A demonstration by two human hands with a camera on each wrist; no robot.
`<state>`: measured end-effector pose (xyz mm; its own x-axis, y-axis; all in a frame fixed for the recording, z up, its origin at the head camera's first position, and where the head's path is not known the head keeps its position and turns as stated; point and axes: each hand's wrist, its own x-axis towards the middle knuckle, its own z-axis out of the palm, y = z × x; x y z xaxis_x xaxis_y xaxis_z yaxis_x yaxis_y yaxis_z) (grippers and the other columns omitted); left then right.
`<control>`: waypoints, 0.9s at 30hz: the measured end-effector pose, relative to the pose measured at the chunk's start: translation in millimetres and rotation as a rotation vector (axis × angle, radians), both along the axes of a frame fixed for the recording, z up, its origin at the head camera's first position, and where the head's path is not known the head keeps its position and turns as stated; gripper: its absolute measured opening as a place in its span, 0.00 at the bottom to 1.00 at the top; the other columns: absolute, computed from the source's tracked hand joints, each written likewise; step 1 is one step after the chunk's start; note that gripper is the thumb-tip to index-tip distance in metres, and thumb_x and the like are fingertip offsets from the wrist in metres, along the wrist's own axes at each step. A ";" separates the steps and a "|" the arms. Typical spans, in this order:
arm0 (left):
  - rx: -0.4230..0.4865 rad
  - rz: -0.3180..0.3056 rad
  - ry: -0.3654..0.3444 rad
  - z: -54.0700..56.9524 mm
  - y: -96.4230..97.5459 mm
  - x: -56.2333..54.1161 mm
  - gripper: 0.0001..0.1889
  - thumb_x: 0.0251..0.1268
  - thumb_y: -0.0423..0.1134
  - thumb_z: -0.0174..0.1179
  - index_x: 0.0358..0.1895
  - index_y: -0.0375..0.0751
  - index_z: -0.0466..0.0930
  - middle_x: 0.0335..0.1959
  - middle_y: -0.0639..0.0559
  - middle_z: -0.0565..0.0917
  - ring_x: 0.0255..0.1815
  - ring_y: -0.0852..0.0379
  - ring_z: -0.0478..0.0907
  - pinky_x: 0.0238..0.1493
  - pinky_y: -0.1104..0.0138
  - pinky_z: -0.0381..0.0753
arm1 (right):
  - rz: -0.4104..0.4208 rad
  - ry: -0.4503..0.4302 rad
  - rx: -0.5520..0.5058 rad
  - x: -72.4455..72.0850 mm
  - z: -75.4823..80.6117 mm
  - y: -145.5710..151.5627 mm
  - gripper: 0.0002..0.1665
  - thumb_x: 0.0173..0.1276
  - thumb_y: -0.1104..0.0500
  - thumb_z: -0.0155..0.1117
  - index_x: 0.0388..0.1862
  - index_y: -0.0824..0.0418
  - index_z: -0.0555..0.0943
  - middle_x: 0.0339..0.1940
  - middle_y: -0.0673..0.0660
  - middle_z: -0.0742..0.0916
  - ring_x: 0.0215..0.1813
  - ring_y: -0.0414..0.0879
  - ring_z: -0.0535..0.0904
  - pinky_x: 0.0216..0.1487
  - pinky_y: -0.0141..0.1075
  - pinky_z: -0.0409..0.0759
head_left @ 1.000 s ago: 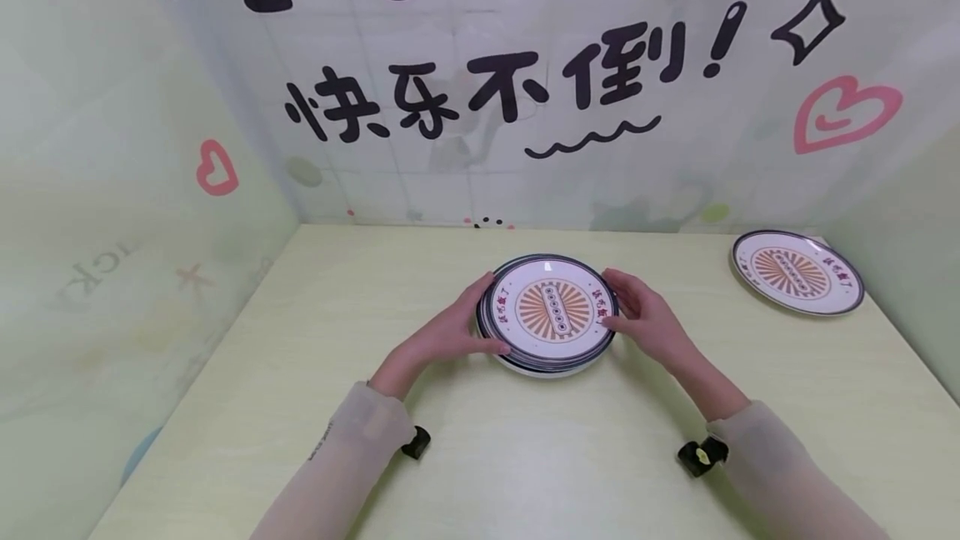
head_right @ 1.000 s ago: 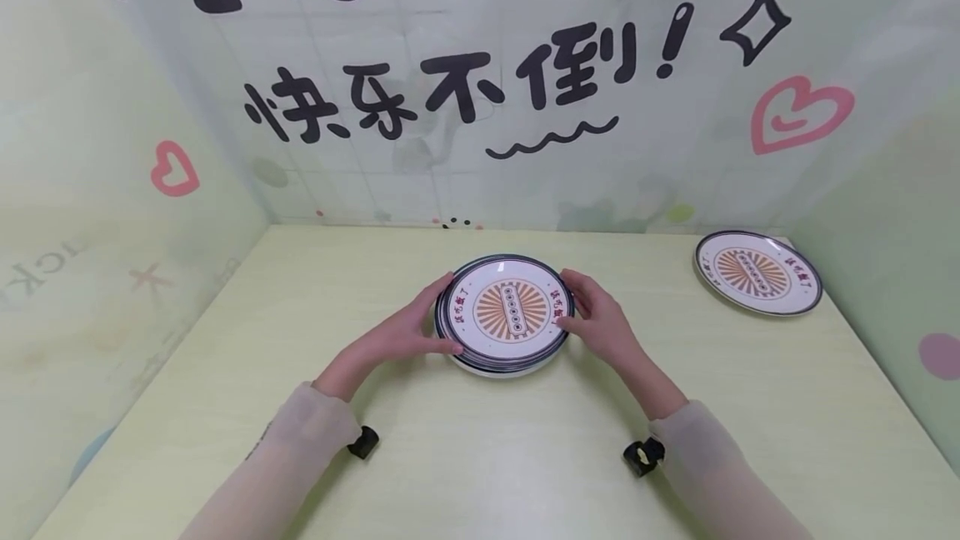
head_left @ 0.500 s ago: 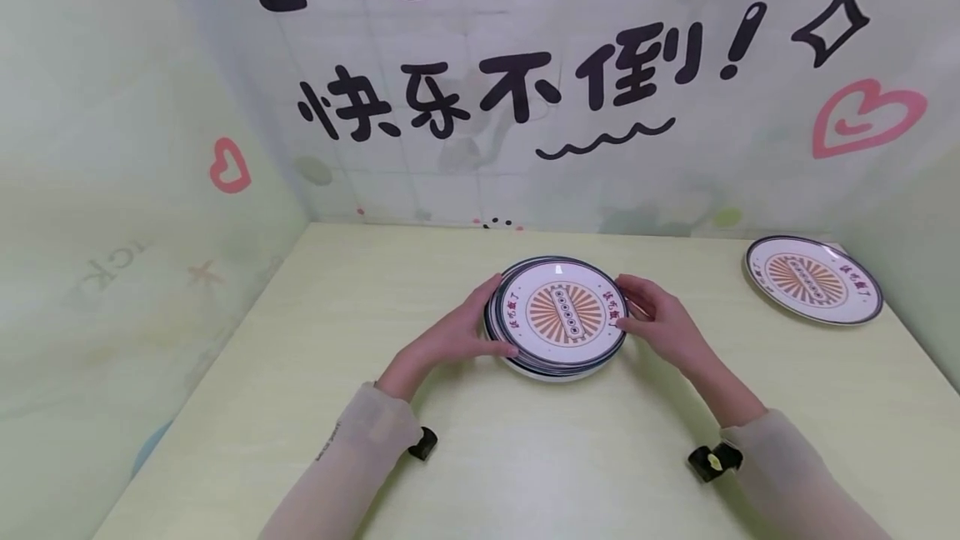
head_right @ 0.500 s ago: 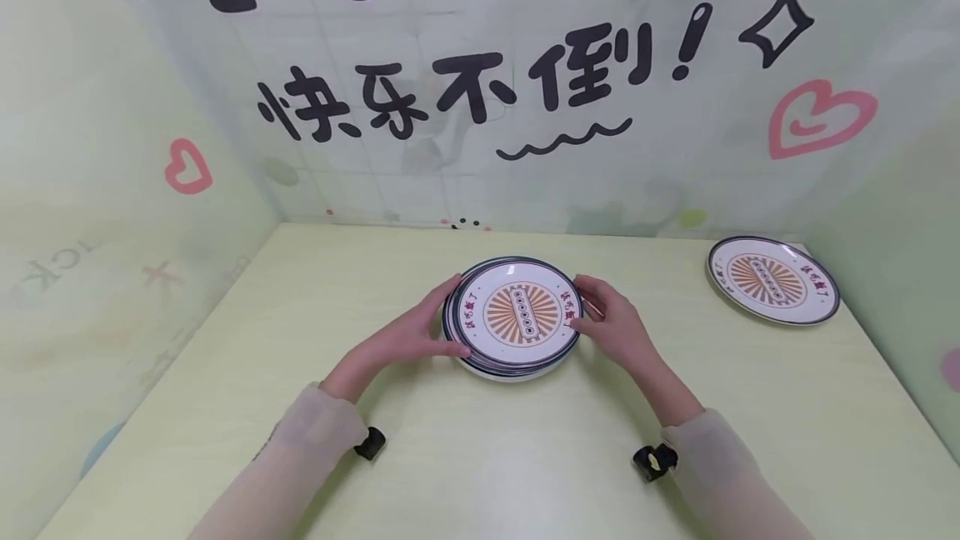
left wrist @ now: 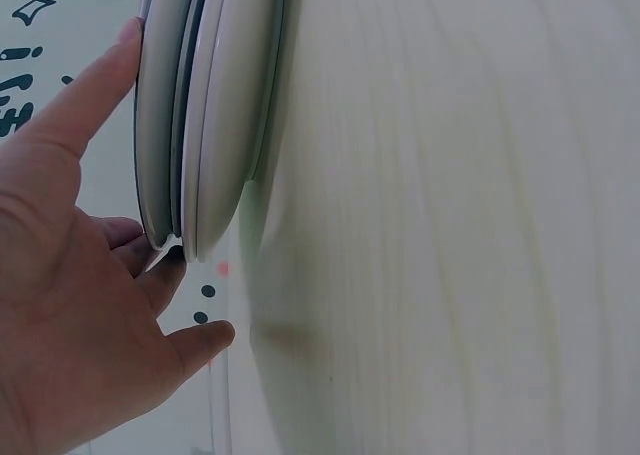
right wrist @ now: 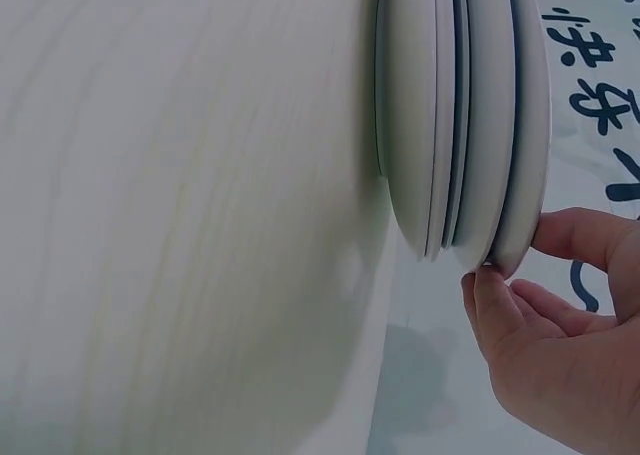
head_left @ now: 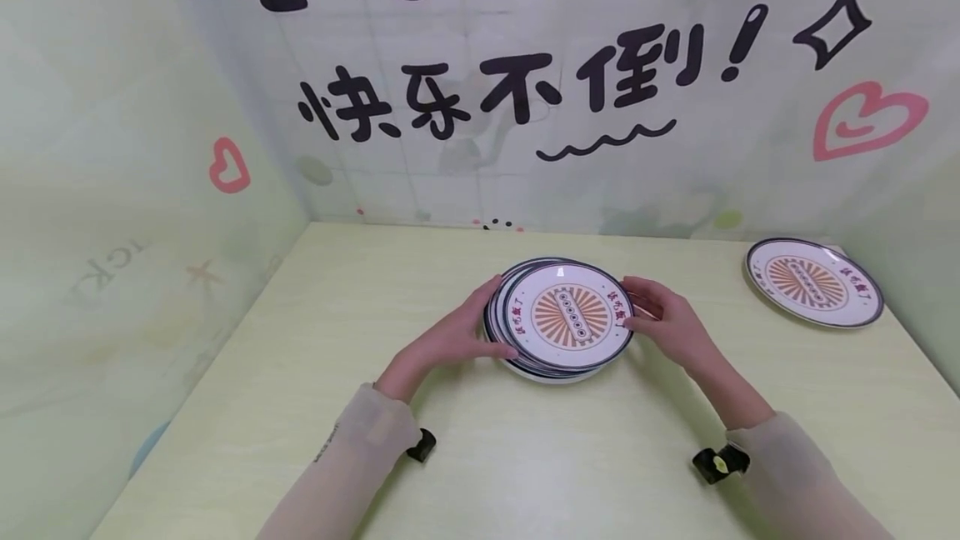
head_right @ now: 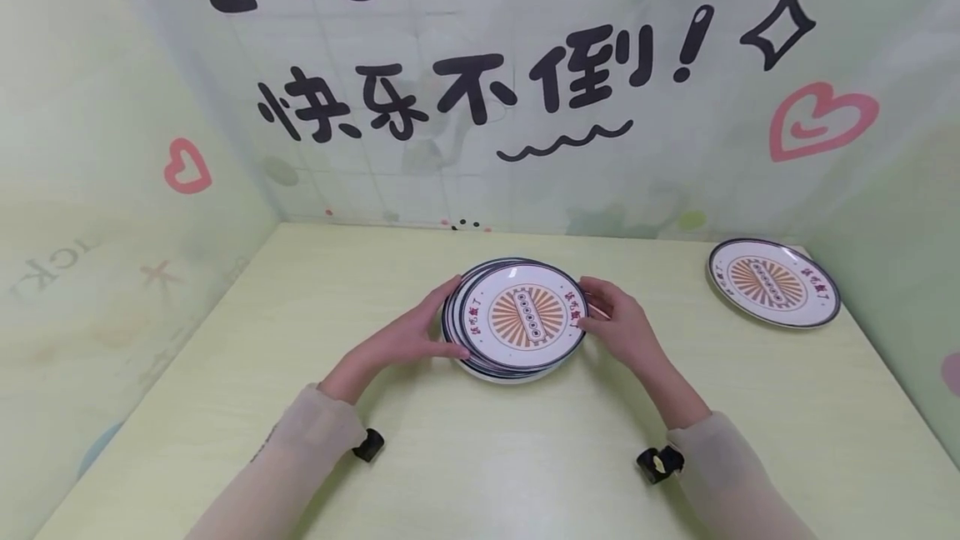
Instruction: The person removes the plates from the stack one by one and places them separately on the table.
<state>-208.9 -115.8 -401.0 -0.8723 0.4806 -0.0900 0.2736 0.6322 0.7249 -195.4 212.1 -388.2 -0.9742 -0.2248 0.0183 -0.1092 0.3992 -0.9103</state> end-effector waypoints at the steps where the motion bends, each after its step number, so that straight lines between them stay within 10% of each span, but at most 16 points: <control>1: -0.002 0.001 0.000 -0.1 0.3 -0.2 0.62 0.52 0.52 0.75 0.82 0.46 0.37 0.84 0.48 0.44 0.84 0.46 0.44 0.82 0.51 0.51 | -0.003 0.002 0.006 0.5 0.2 1.2 0.36 0.69 0.71 0.60 0.74 0.74 0.62 0.73 0.73 0.70 0.73 0.67 0.68 0.54 0.14 0.75; 18: -0.004 0.012 -0.008 -1.1 1.9 1.9 0.62 0.52 0.52 0.75 0.82 0.47 0.38 0.84 0.47 0.45 0.84 0.45 0.44 0.82 0.49 0.52 | -0.031 -0.030 0.019 5.8 1.8 8.4 0.36 0.69 0.69 0.62 0.73 0.75 0.62 0.69 0.76 0.73 0.63 0.63 0.76 0.46 0.17 0.78; 27: -0.013 0.009 0.010 0.4 1.6 0.4 0.62 0.53 0.53 0.75 0.82 0.47 0.38 0.84 0.48 0.45 0.84 0.45 0.45 0.81 0.49 0.53 | -0.034 -0.170 -0.054 3.7 4.5 12.0 0.39 0.71 0.67 0.61 0.77 0.71 0.57 0.72 0.75 0.69 0.48 0.32 0.79 0.46 0.25 0.85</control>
